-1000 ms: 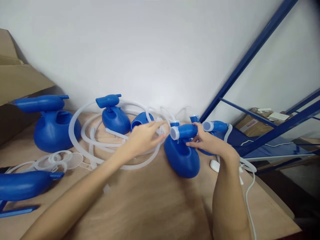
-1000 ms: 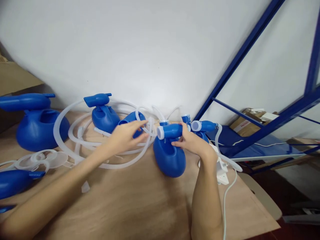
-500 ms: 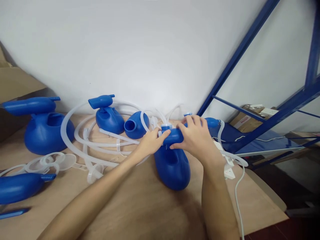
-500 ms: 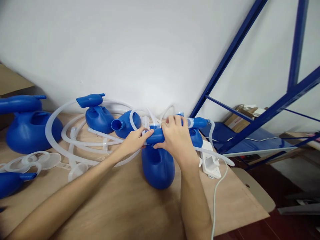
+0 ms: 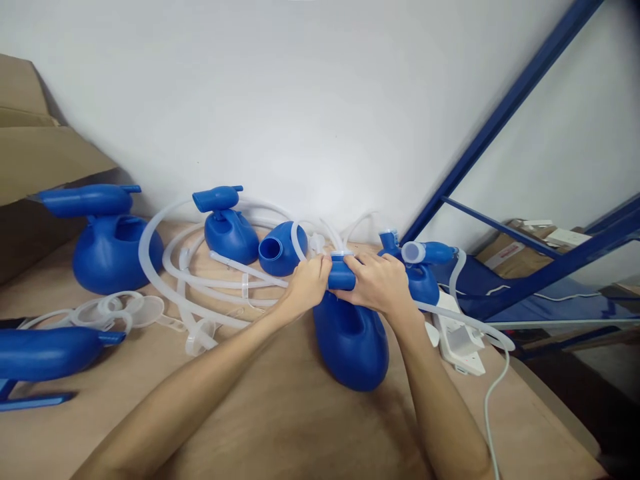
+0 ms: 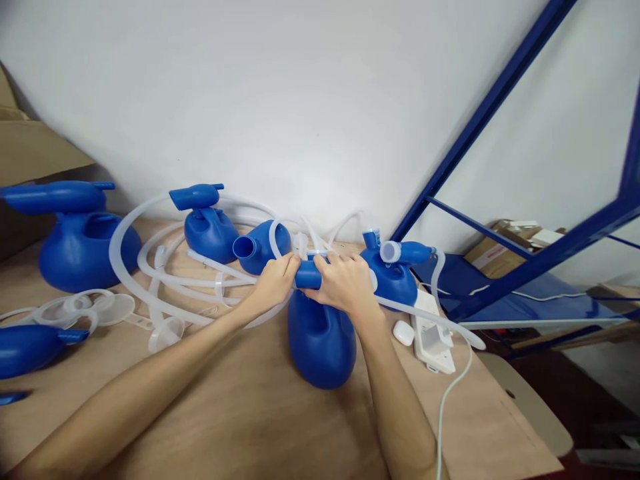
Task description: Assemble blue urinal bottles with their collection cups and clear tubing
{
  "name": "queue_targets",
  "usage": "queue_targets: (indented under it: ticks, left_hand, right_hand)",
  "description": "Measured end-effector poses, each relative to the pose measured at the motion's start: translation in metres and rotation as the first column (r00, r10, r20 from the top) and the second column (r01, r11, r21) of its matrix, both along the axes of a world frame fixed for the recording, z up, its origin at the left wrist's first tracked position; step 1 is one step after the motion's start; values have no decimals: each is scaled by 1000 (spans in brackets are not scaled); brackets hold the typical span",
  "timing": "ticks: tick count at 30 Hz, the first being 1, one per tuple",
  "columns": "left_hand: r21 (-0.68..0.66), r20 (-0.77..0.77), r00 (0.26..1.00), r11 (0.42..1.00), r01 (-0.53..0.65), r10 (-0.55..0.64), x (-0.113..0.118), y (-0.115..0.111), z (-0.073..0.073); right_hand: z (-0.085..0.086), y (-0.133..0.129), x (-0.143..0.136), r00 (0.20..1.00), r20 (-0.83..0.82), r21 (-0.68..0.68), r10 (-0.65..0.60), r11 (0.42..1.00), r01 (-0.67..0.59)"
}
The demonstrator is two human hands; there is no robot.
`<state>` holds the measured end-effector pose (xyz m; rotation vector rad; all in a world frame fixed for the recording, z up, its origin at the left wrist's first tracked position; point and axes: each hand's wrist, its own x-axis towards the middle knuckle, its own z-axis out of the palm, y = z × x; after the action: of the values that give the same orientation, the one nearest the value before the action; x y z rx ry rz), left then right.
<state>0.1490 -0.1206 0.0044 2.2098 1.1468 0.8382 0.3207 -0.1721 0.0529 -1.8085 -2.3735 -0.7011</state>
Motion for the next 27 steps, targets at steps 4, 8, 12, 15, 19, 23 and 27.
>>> queue_targets:
  ticks: [4,8,12,15,19,23,27]
  left_hand:
    - [-198,136,989,980,-25,52,-9,6,5]
    - [-361,187,981,926,113,-47,-29,5,20]
    - [-431,101,990,892,135,-101,-46,6,30]
    - [-439,-6,992,891,112,-127,-50,10,28]
    - [-346,-116,983,934,91,-139,-44,13,17]
    - [-202,-111,977,966,160,-185,-33,6,11]
    - [-192,2,942,924,330,-336,-23,-2,11]
  right_hand:
    - [-3,1,11,993,-117,43,-32,998,37]
    - [-2,2,20,993,-111,-2,-38,999,38]
    - [0,1,23,991,-126,-25,-32,999,29]
    - [0,1,25,987,-159,-26,-9,1000,5]
    - [1,1,28,978,-207,-32,17,999,-24]
    - [4,0,29,970,-240,-61,21,997,-37]
    - [5,-2,32,970,-237,-70,45,996,-63]
